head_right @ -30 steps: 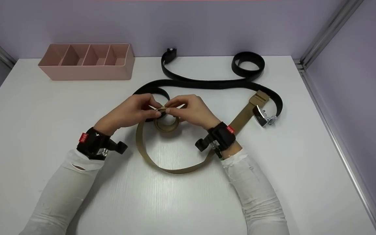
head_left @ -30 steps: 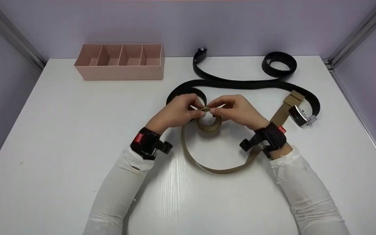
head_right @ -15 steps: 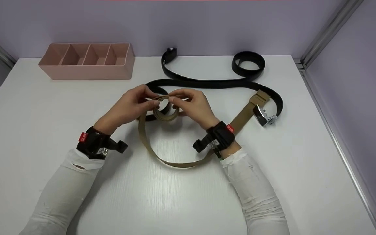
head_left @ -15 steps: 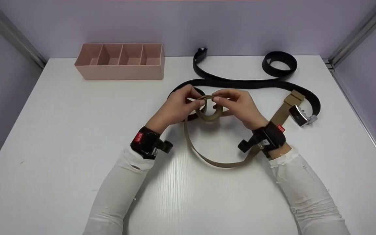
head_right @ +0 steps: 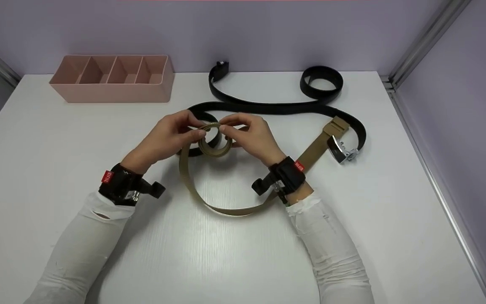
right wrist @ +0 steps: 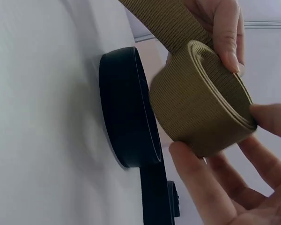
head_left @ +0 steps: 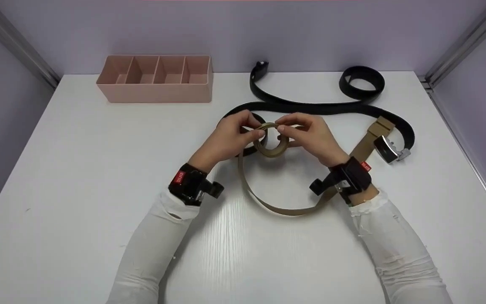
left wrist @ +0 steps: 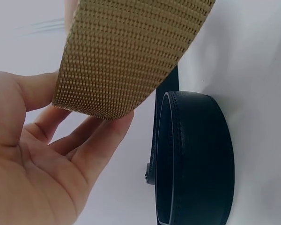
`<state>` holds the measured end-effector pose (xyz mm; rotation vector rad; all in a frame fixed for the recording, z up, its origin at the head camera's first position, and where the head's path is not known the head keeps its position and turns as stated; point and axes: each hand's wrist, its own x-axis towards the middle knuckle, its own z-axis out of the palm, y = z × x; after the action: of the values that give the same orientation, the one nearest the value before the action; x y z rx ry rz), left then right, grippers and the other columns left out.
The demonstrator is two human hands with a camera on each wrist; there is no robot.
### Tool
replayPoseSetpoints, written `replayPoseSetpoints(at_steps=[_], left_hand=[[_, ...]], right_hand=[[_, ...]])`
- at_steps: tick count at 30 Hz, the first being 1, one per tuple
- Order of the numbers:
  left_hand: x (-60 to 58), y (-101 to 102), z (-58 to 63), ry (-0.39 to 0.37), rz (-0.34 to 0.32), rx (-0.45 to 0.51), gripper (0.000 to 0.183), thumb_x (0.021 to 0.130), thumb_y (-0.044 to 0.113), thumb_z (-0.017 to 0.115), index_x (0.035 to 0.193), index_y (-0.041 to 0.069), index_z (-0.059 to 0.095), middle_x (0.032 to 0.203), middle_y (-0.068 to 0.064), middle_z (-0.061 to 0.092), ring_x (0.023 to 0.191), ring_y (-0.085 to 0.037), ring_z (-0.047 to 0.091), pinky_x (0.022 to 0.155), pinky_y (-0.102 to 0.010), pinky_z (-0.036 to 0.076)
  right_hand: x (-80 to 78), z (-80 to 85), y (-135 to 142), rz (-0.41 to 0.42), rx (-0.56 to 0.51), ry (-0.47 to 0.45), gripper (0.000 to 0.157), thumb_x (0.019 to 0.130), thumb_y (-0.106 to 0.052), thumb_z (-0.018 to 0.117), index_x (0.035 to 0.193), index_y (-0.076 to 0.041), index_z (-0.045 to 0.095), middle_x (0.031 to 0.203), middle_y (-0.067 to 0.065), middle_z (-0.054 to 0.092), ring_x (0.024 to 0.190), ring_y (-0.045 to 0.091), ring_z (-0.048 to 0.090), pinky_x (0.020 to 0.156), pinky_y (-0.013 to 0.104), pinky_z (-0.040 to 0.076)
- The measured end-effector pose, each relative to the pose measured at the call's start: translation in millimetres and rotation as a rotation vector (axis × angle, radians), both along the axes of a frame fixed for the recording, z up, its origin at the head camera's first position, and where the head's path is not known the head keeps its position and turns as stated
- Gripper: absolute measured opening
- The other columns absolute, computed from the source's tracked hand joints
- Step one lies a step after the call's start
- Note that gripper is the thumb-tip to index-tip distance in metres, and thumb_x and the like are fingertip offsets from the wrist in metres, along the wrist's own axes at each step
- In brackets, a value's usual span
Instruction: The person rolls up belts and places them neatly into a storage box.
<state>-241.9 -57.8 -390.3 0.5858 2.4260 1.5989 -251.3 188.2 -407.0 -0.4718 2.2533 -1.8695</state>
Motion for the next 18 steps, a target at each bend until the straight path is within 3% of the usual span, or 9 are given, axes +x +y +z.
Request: replayPoseSetpoints(at_steps=[8,14,18], left_hand=[[-0.7,1.7,-1.1,0.011,-0.064,-0.123,0.012,0.101,0.018,0.072,0.107,0.008,0.071,0.108,-0.003,0.073,0.089,-0.017,0.066,0.077,-0.028,0.053],[-0.3,2.7,-1.3,-0.002,-0.044,-0.108,0.013,0.102,0.020,0.070,0.109,0.009,0.069,0.115,-0.004,0.073,0.093,-0.017,0.069,0.079,-0.030,0.056],[0.4,2.1,-0.9,-0.026,-0.016,-0.064,0.017,0.104,0.021,0.066,0.115,0.008,0.064,0.125,-0.007,0.070,0.099,-0.017,0.071,0.083,-0.032,0.058]], right_hand=[[0.2,1.8,2.0,0.158,0.139,-0.014,0.029,0.099,-0.019,0.074,0.123,-0.002,0.073,0.120,0.021,0.071,0.099,0.030,0.073,0.077,0.035,0.063],[2.1,2.3,0.5,0.112,0.109,-0.036,0.030,0.098,-0.020,0.076,0.123,-0.003,0.074,0.115,0.015,0.072,0.098,0.029,0.072,0.075,0.037,0.063],[2.2,1.2,-1.4,0.060,0.033,-0.054,0.032,0.097,-0.019,0.077,0.123,-0.001,0.073,0.117,0.020,0.070,0.098,0.026,0.072,0.076,0.038,0.063]])
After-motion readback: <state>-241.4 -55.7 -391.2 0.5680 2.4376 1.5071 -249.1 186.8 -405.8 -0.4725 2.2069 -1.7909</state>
